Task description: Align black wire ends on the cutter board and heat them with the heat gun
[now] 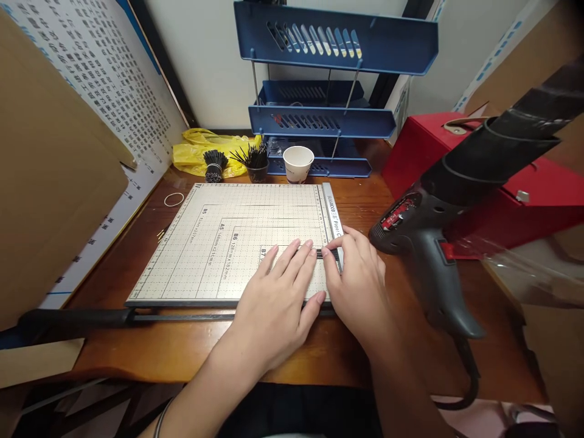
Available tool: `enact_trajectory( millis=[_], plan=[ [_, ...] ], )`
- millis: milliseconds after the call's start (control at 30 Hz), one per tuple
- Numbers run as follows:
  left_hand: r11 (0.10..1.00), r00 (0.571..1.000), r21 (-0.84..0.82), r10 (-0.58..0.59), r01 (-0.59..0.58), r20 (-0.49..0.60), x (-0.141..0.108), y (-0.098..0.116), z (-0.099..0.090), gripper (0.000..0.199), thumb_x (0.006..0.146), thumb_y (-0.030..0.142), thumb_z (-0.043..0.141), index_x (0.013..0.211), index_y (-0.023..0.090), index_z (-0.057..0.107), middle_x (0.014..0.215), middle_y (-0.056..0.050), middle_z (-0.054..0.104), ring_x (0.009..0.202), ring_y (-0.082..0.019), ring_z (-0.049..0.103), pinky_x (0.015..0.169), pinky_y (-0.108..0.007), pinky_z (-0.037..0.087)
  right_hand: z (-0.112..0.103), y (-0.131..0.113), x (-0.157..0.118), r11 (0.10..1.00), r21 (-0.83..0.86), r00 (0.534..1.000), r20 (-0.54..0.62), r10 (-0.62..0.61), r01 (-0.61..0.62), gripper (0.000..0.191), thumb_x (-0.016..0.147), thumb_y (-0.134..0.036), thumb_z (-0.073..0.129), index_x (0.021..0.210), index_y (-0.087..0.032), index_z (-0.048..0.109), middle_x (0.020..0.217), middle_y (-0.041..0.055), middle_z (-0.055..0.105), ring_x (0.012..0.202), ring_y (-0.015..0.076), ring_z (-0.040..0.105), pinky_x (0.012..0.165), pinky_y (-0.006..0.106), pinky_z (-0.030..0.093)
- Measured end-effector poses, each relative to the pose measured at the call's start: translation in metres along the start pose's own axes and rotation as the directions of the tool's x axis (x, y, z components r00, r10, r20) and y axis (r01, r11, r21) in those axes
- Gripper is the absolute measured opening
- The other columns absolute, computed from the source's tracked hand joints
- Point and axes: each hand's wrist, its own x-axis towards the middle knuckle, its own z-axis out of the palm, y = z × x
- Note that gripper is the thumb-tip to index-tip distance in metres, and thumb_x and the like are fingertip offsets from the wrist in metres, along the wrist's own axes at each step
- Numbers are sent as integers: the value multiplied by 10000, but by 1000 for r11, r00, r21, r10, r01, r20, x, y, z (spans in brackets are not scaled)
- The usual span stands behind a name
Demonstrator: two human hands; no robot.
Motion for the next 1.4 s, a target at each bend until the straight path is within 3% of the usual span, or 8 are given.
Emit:
enact_trajectory(
  millis=[133,300,600,867,1167,1400],
  plan=[
    [1000,1000,11,-3,3,5,0,2,0,583,1097,420,327,1574,90,390,1648,-104,384,1540,-298,344,1255,-540,300,1,-2,1,1000,-7,1000,-3,28,-28,62,957,-267,535,921,-223,560,1301,114,642,1238,345,585,1004,577,423],
    [998,1000,61,13,-11,-26,0,6,2,589,1107,398,272,1547,32,414,1626,-170,402,1529,-309,364,1262,-525,282,1,-1,1,1000,-8,1000,-10,10,-10,72,959,-273,523,921,-221,556,1307,119,637,1224,330,586,1009,553,418],
    [998,999,32,49,-49,-8,1,0,2,609,1099,472,313,1551,82,433,1639,-107,403,1525,-310,371,1254,-495,320,1,1,2,1000,5,1000,16,13,-13,63,956,-271,539,911,-231,556,1279,95,636,1216,323,594,1000,560,440],
    [990,987,26,138,-137,-86,5,-3,3,572,1101,391,333,1496,8,490,1571,-180,488,1497,-306,422,1248,-454,343,1,3,2,999,26,999,23,23,-24,75,959,-278,539,932,-236,595,1329,92,603,1253,325,580,1014,576,435],
    [988,985,-25,150,-152,-88,4,-6,7,575,1092,394,351,1512,21,474,1576,-164,490,1478,-329,447,1235,-478,368,-3,1,1,997,61,997,58,44,-48,203,988,-337,441,975,-242,620,1363,102,582,1296,319,550,1047,590,412],
    [988,988,-47,146,-149,-58,5,-7,4,581,1088,416,364,1504,30,490,1586,-160,480,1483,-350,432,1240,-496,353,-7,5,-2,989,149,999,39,18,-24,260,869,-246,416,1031,-208,616,1400,138,567,1363,310,504,1127,587,381]
  ],
)
